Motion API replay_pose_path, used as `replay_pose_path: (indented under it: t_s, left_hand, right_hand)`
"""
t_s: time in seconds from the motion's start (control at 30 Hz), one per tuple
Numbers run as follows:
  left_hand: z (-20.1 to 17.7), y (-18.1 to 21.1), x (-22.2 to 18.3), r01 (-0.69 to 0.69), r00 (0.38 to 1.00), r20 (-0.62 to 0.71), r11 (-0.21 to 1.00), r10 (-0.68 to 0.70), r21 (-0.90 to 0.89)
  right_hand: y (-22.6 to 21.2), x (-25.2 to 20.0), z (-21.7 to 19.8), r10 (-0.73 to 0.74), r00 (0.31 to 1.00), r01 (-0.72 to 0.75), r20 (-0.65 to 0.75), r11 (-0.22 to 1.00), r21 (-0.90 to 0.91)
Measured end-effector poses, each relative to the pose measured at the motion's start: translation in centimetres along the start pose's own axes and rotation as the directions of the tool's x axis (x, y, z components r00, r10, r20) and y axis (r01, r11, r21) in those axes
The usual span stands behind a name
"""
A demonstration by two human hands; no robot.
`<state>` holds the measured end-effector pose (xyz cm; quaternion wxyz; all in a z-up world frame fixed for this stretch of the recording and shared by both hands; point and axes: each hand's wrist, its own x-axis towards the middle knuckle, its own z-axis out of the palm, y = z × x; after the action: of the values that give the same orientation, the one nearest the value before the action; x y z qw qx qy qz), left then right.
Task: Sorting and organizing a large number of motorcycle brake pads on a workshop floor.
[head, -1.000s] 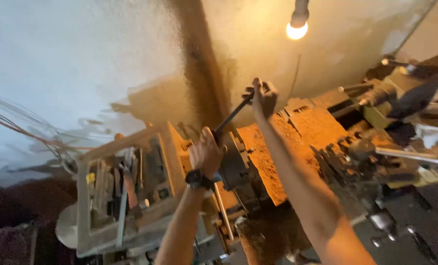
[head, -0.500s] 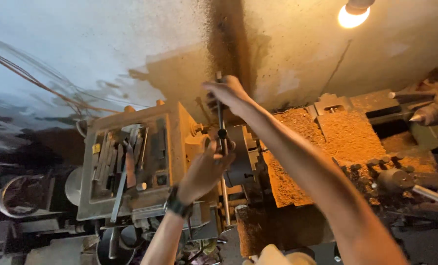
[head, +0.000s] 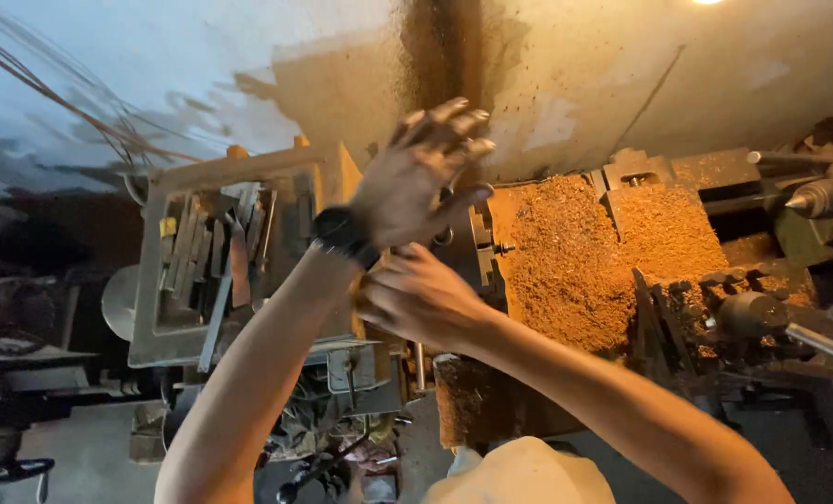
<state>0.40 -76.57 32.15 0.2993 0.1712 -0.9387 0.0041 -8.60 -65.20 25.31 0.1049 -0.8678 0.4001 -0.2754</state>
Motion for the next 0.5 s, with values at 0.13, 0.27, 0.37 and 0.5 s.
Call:
replay_pose_path:
  t_s: [0.13, 0.27, 0.37, 0.5]
  left_hand:
    - [4.1, -3.2, -2.4, -0.132, 0.964, 0.242, 0.987, 0.107, 0.088]
    - [5.4, -4.6, -3.8, -0.092, 0.943, 0.326, 0.993, 0.063, 0.075]
    - [6.9, -4.2, -4.5, -0.103, 0.958, 0.276, 0.992, 0.080, 0.070]
    - [9.4, -0.8, -4.2, 0.204, 0.970, 0.061, 0.930, -0.233, 0.305]
  right_hand:
    - [2.2, -7.5, -4.8, -0.149, 0.950, 0.149, -0.276, 0.989, -0.021]
    - [1.8, -7.8, 0.0, 0.105, 0.844, 0.055, -0.527, 0.959, 0.279]
    - [3.6, -8.8, 2.6, 0.454, 0.675, -0.106, -0.581, 0.840, 0.532]
    - [14.2, -5.4, 0.8, 0.800, 0.447, 0.530, -0.400, 0.124, 0.839]
